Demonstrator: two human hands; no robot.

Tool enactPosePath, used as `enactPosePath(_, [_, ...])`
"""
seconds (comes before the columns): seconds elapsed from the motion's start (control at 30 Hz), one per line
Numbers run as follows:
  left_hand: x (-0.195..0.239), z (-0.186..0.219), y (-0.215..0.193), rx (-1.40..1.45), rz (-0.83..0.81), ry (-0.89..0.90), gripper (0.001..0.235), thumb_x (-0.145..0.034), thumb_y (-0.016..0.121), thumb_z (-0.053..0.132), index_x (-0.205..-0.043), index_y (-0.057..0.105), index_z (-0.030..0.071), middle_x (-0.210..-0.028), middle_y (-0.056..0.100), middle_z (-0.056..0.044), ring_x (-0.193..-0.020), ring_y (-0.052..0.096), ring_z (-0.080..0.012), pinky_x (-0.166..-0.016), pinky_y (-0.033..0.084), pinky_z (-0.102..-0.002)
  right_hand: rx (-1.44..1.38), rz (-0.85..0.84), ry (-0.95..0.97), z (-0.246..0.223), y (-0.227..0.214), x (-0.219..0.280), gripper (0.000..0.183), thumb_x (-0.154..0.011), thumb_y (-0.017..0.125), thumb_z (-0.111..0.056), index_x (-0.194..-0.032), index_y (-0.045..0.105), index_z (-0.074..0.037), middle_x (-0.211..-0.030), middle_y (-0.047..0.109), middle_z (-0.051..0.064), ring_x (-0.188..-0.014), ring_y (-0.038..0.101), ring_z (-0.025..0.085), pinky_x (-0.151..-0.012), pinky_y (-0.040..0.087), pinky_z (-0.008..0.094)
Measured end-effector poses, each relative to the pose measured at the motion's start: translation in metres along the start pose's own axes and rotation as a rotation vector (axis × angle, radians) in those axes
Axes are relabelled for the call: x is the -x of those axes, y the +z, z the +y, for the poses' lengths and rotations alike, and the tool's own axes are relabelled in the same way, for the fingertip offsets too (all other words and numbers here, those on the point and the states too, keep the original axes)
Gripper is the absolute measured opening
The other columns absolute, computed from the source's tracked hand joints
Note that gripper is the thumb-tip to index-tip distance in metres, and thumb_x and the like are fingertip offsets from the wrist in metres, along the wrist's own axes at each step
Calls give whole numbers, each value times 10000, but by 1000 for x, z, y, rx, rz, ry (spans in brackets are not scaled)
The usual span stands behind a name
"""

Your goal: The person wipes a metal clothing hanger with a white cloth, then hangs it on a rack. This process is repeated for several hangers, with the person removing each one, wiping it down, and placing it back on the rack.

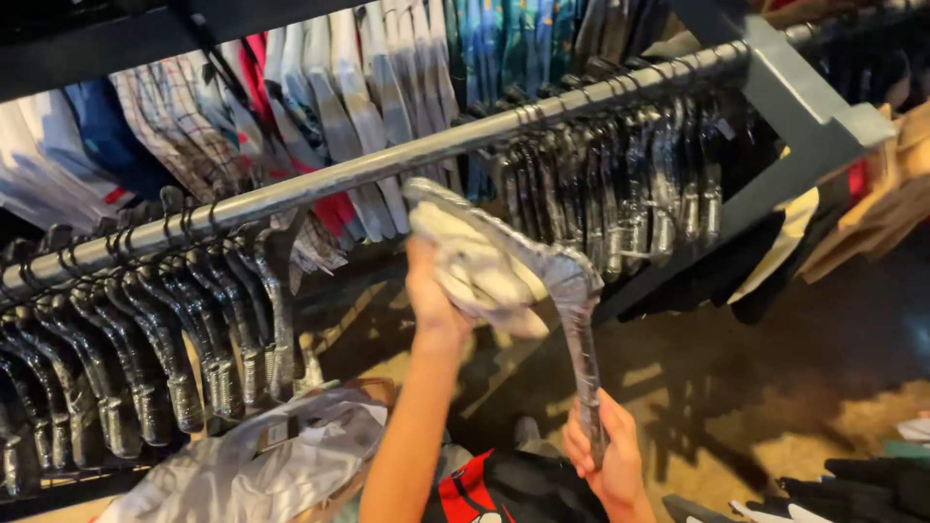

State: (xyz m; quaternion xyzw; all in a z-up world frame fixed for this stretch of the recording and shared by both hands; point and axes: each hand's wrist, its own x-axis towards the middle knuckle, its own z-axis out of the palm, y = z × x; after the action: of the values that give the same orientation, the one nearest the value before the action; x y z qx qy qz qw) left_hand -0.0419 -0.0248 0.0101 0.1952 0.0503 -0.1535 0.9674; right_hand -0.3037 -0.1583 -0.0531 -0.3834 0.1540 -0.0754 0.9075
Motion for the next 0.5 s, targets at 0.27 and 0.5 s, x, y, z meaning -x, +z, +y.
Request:
enactPosePath(0.27, [43, -54, -40, 43, -118, -341, 404, -1029, 458, 300, -1238, 640, 6, -1163, 726, -144, -1065, 687, -295, -981, 540, -457, 75, -86, 138, 20, -2, -21, 454, -994, 489, -437, -1009, 536, 14, -561, 478, 68, -377, 410, 127, -329, 323, 267])
enactPosePath(0.5, [56, 39, 34, 141, 212, 69, 468, -986, 420, 379, -1311, 559, 72, -1161, 704, -119, -944, 747, -301, -858, 610, -479, 80, -255, 89, 12, 27, -29, 502, -1017, 471, -464, -1052, 552, 30, -583, 470, 65, -393, 384, 106, -350, 316, 250])
